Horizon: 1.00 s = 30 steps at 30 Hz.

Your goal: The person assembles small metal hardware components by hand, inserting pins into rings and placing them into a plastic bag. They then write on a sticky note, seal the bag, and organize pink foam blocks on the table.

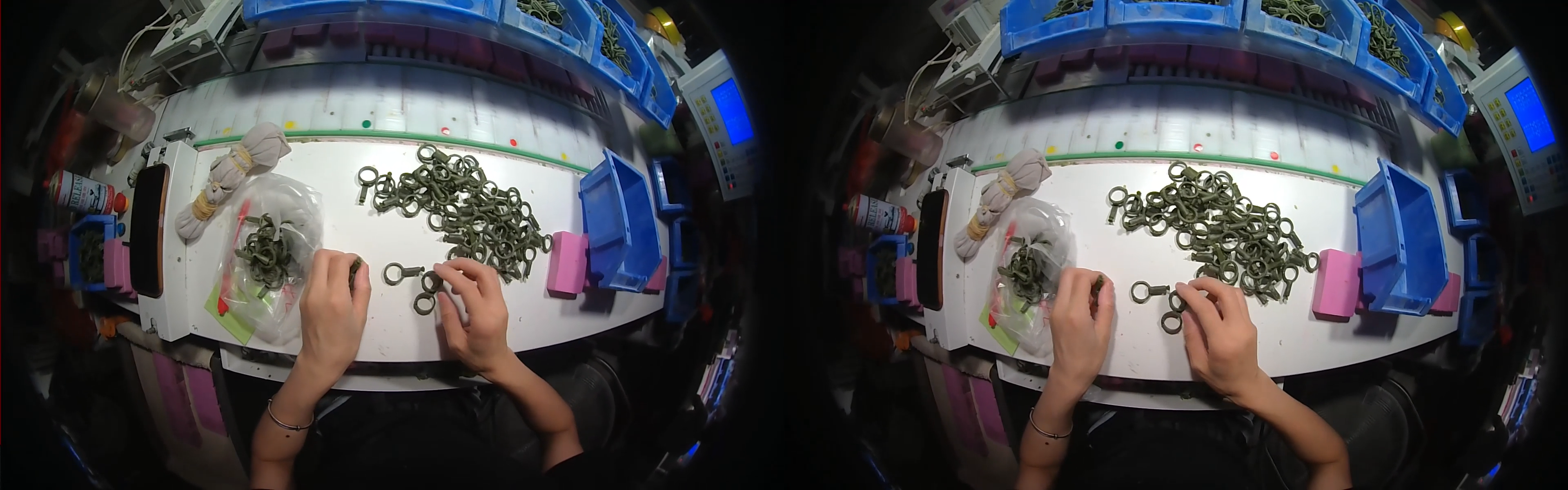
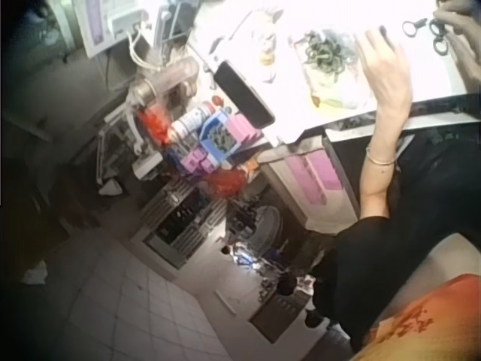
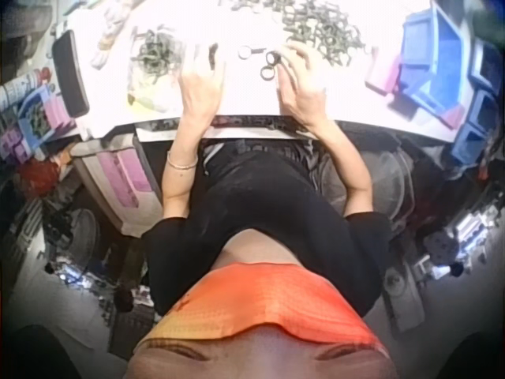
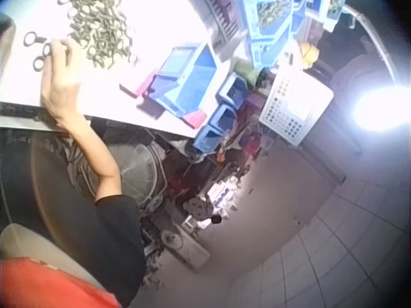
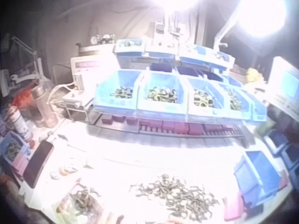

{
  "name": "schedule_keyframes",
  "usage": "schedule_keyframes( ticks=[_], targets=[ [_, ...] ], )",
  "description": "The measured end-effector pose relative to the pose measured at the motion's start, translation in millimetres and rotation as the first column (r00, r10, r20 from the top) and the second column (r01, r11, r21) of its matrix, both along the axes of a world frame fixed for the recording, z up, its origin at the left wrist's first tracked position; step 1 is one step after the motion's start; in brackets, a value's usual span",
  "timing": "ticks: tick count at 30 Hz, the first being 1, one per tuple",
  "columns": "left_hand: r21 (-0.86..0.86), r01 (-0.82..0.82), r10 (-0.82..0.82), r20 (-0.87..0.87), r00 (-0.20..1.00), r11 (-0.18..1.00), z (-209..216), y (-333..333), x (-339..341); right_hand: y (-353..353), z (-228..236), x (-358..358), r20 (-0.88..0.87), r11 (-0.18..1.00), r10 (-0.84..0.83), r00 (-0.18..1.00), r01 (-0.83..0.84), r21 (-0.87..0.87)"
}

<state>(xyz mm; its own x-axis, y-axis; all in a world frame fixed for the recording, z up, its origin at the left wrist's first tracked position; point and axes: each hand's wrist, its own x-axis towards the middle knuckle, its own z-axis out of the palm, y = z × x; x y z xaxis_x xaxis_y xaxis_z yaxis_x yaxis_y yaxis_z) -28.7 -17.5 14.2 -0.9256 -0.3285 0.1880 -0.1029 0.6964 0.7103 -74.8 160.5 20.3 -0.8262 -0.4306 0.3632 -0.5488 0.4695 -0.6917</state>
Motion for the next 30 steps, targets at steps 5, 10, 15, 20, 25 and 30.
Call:
schedule_keyframes(
  ticks=[5, 10, 15, 20, 25, 30],
  targets=[
    [0.298, -0.025, 0.038, -0.035, 0.999, 0.954, -6.1, 1.2, 3.0, 3.8, -8.3, 4.4, 0.009, 0.999, 0.035, 0.999, -0.035, 0.036],
    [0.436, 0.032, -0.078, 0.088, 0.993, 0.9, 14.8, 10.4, -0.6, 7.1, -6.1, 12.4, 0.009, 0.996, 0.051, 0.999, -0.051, 0.068],
    [0.147, 0.074, -0.077, 0.015, 0.997, 0.986, 7.4, 18.6, 1.9, 13.6, -15.5, 31.6, 0.013, 0.995, 0.081, 0.997, -0.082, 0.056],
    [0.235, 0.177, -0.188, 0.025, 0.982, 0.956, 8.9, 26.8, 13.4, 16.8, -19.0, 37.8, -0.006, 0.998, 0.065, 0.998, -0.065, 0.015],
    [0.328, 0.126, -0.146, 0.035, 0.989, 0.936, 15.4, 24.4, 14.1, 17.5, -6.3, 34.4, -0.054, 1.0, -0.009, 0.999, 0.01, 0.017],
    [0.409, 0.037, -0.04, -0.002, 0.999, 0.912, 21.3, 17.8, -2.6, 3.4, -5.1, 31.7, -0.138, 0.945, 0.081, 0.987, -0.032, 0.326]
  ],
)
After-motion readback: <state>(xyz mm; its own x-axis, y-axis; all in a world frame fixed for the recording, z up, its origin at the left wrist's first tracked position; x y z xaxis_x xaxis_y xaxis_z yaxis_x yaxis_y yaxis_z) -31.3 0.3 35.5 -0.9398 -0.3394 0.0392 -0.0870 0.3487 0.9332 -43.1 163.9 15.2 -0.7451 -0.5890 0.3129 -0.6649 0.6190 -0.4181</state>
